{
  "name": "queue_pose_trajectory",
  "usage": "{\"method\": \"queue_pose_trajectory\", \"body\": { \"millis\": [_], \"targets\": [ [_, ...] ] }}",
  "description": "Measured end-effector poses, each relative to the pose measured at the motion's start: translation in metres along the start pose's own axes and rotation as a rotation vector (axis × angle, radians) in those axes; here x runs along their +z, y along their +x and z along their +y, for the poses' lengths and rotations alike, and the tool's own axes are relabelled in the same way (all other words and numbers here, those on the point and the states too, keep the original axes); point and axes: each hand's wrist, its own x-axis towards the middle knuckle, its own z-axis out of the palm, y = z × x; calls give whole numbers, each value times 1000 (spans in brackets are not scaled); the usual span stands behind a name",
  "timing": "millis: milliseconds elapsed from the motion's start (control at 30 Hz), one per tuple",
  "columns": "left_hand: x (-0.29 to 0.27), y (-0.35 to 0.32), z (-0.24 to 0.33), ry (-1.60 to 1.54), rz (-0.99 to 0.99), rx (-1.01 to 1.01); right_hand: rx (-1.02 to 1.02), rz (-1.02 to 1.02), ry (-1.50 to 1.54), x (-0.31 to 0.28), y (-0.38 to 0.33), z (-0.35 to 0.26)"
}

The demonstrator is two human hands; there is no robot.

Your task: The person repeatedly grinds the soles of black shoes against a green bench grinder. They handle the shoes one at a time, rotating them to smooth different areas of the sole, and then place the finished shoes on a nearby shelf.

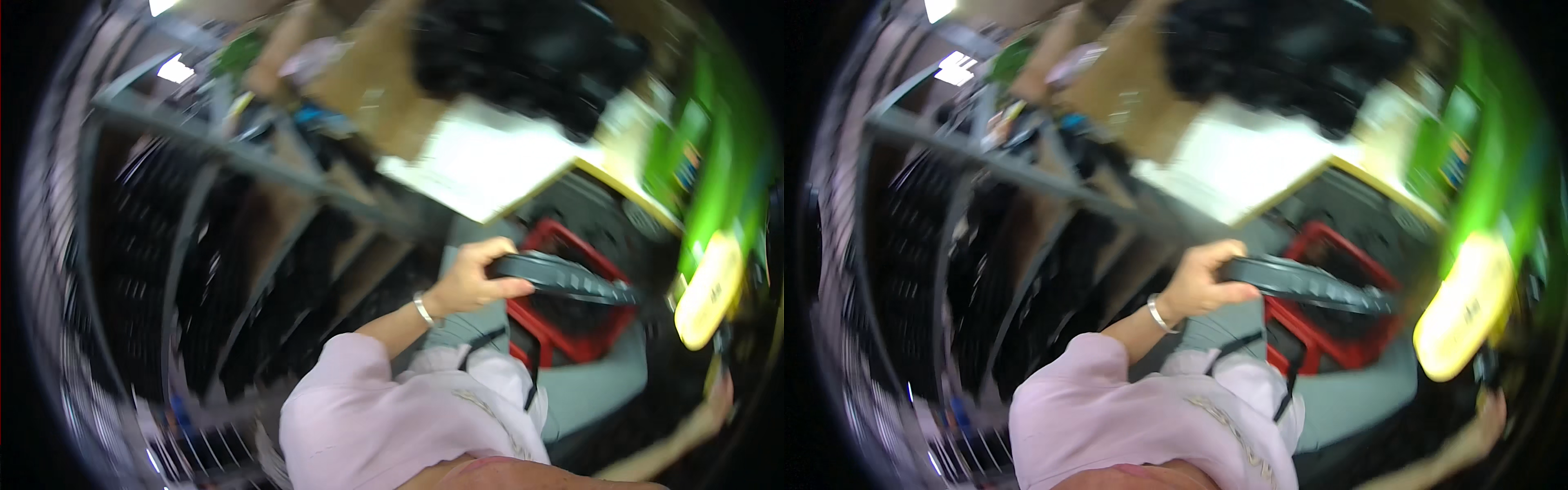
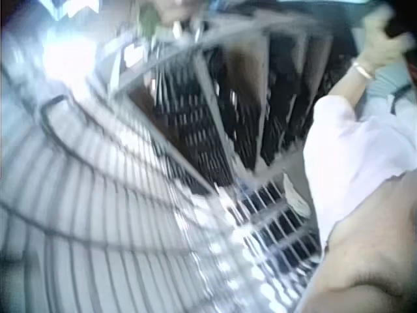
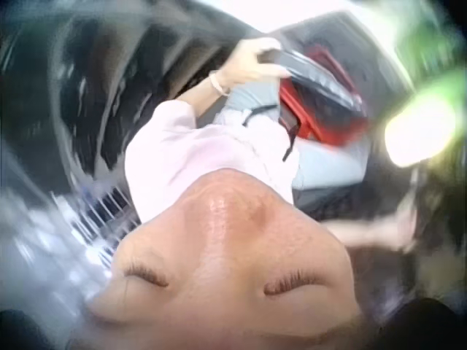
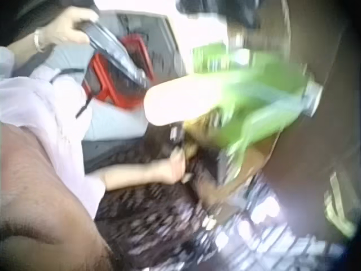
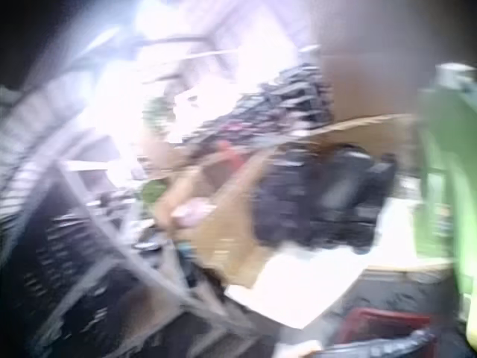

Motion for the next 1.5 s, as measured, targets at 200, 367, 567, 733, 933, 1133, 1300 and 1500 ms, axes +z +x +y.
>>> {"method": "queue_pose_trajectory", "body": {
  "millis": [200, 367, 567, 733, 933, 1133, 1300, 1500],
  "targets": [
    [88, 15, -32, -588, -49, 59, 398, -291, 1107, 109, -90, -34],
    [130, 33, -22, -691, -180, 186, 184, 96, 929, 93, -70, -48],
    [125, 54, -5, -409, -171, 213, -4, 206, 727, 107, -52, -68],
    [117, 69, 3, -24, -327, 646, -30, 78, 798, 100, -77, -35],
    [106, 42, -41, -123, -306, 541, 301, -103, 875, 121, -118, -17],
    [94, 36, -78, -195, -305, 469, 442, -151, 780, 145, -146, -16],
    [83, 38, -102, -289, -303, 437, 443, -232, 754, 161, -148, -25],
    [84, 44, -116, -294, -313, 398, 463, -288, 715, 172, -138, -22]
  ]
}}
